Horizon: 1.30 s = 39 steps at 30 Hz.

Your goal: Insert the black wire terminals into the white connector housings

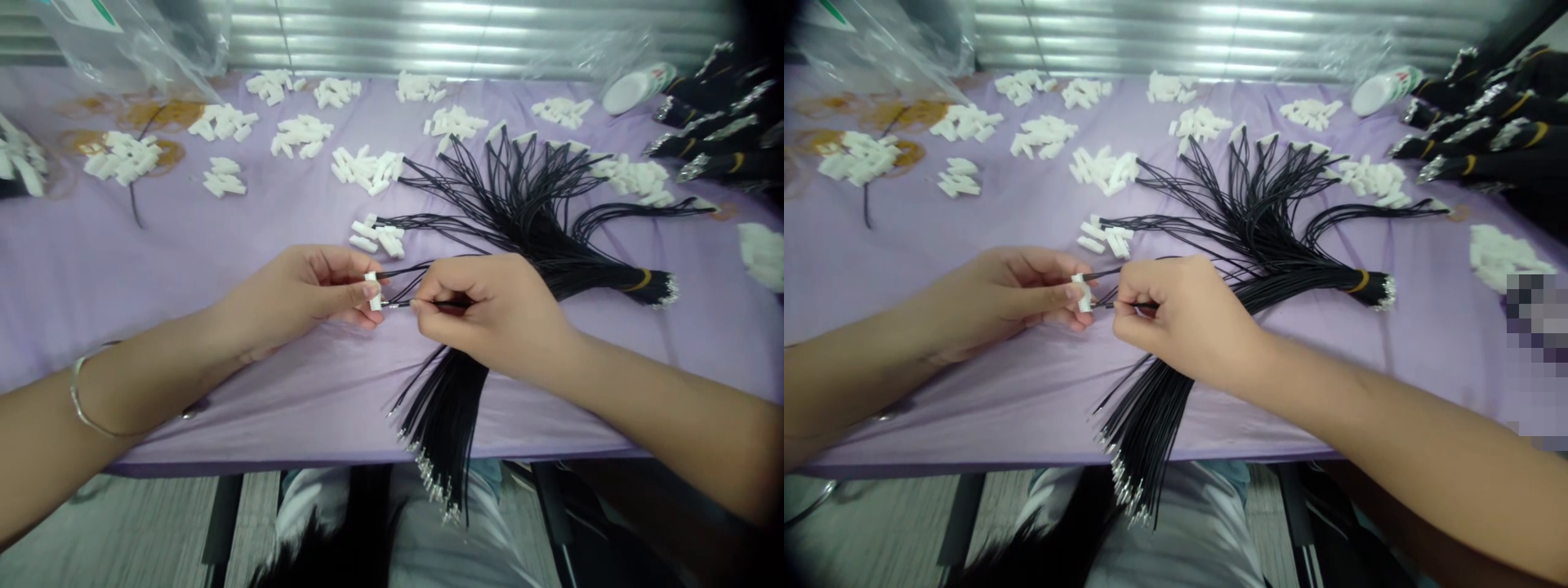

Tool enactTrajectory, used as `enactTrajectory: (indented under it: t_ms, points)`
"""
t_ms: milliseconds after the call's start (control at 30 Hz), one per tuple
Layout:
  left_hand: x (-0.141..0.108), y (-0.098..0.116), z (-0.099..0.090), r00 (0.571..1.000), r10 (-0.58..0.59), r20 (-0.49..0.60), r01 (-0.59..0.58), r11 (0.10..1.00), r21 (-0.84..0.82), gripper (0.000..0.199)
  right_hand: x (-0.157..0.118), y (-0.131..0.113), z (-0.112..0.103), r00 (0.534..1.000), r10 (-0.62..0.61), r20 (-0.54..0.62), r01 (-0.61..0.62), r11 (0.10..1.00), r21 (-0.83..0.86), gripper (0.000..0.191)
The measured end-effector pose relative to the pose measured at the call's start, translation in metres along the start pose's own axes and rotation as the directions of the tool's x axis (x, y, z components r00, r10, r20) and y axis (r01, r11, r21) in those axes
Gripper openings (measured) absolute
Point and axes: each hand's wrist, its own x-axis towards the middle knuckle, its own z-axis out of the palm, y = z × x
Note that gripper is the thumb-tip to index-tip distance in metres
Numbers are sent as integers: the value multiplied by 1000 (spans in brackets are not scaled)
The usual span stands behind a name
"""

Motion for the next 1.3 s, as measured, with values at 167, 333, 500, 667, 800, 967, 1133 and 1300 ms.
enactTrajectory:
  t_ms: [167,333,500,667,800,967,1133,1300]
  points:
    - [-1,2,1,1000,-2,4,2,999,33,15,1,1,1,999,-36,4,36,999,-3,10]
    - [-1,2,2,1000,-13,-19,15,998,69,15,2,1,1,999,-48,18,48,999,-4,10]
    - [-1,2,2,999,-35,-30,36,998,47,17,2,3,3,998,-61,-11,60,998,-25,7]
    - [0,3,1,999,-45,-29,47,996,71,14,1,4,5,998,-69,-14,69,996,-50,6]
    - [0,2,1,999,-47,-21,48,995,89,15,1,4,6,998,-65,-16,64,997,-52,6]
    - [0,3,2,999,-44,-15,45,997,60,12,2,4,7,997,-70,24,71,997,-40,6]
    - [-2,2,2,1000,8,-13,-6,993,115,12,2,3,7,998,28,61,-29,1000,10,11]
    - [-5,3,5,999,23,-48,-15,987,157,13,3,2,8,990,105,95,-111,993,49,14]
